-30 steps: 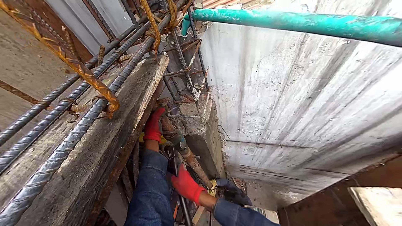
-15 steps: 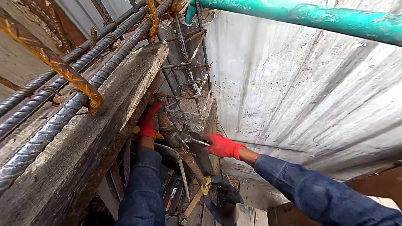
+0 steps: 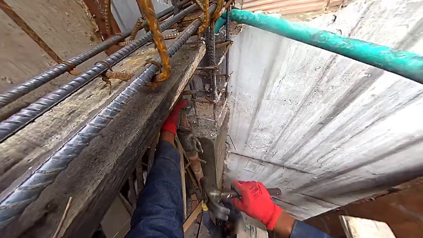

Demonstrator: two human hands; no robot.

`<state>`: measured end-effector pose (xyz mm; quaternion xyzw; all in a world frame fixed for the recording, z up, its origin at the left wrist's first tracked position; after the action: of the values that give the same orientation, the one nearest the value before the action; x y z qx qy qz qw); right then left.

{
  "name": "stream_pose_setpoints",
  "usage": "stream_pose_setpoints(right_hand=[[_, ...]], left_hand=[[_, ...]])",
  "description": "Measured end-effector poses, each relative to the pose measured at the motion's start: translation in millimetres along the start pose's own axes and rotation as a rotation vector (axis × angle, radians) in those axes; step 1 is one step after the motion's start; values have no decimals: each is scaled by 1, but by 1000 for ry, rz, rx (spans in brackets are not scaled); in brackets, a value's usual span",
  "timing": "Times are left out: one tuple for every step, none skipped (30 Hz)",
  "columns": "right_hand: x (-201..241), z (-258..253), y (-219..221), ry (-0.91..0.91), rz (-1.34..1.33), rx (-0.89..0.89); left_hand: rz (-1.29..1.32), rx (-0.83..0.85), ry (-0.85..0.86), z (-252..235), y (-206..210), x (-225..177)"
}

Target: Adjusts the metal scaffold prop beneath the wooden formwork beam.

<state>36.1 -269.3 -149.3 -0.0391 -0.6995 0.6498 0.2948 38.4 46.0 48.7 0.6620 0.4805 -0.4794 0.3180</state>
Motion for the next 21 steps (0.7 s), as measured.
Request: stream_pose_setpoints(right_hand=[[39, 8, -16, -272, 55, -165], [69, 15, -33, -549, 118, -382], [82, 10, -43, -722, 148, -505], [77, -13, -49, -737, 170, -515], [56, -47, -49, -583, 179, -414], [27, -78, -47, -338, 218, -288], [4, -94, -48, -152, 274, -218], [-2, -94, -48, -76, 306, -180], [6, -79, -45, -100, 300, -151], [26, -52, -41, -207, 285, -118], [51, -21, -45, -410, 288, -174], [75, 5, -56, -691, 315, -351], [87, 15, -63, -915, 318, -504], [82, 3, -71, -1005, 295, -564], [63, -28, -78, -950, 289, -544], [34, -67, -87, -757, 327, -490], [3, -100, -94, -507, 387, -412], [-16, -115, -96, -343, 432, -358], [-20, -112, -94, -281, 454, -323], [-11, -96, -88, -324, 457, -308], [5, -64, -82, -460, 444, -324]], left_hand=[[-16, 2, -5, 0, 0, -3], [-22, 1, 1, 0, 0, -6], [-18, 0, 3, 0, 0, -6], [-8, 4, 11, -1, 1, -7], [-1, 9, 12, -2, 0, -6], [-4, 14, 1, 0, 0, -4], [-7, 13, -8, 1, 0, -1], [-13, 14, -16, 1, 1, -1], [-27, 14, -21, 0, 2, -5], [-57, 8, -31, 1, 1, -7], [-100, -4, -47, 2, 0, -6], [-142, -22, -61, 0, 1, -6], [-157, -32, -66, -3, 0, -7], [-150, -32, -56, -4, -2, -7], [-119, -23, -39, -4, -2, -8], [-79, -14, -24, -3, -2, -7], [-38, -12, -17, -1, -1, -6], [-5, -12, -11, 0, 0, -5], [8, -8, -7, -3, 0, -5], [6, -12, -4, -8, -2, -4], [-3, -14, -9, -8, -2, -1]])
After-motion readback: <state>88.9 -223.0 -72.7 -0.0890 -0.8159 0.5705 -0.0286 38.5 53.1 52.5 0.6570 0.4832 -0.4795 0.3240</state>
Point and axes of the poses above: each hand's wrist, its own z-axis away from the middle knuckle, its own y-axis out of the palm, x = y × z, the point moved 10 cm from there along -z, towards the middle knuckle, and after that the axes turned 10 degrees about -x, right-handed, at the moved point
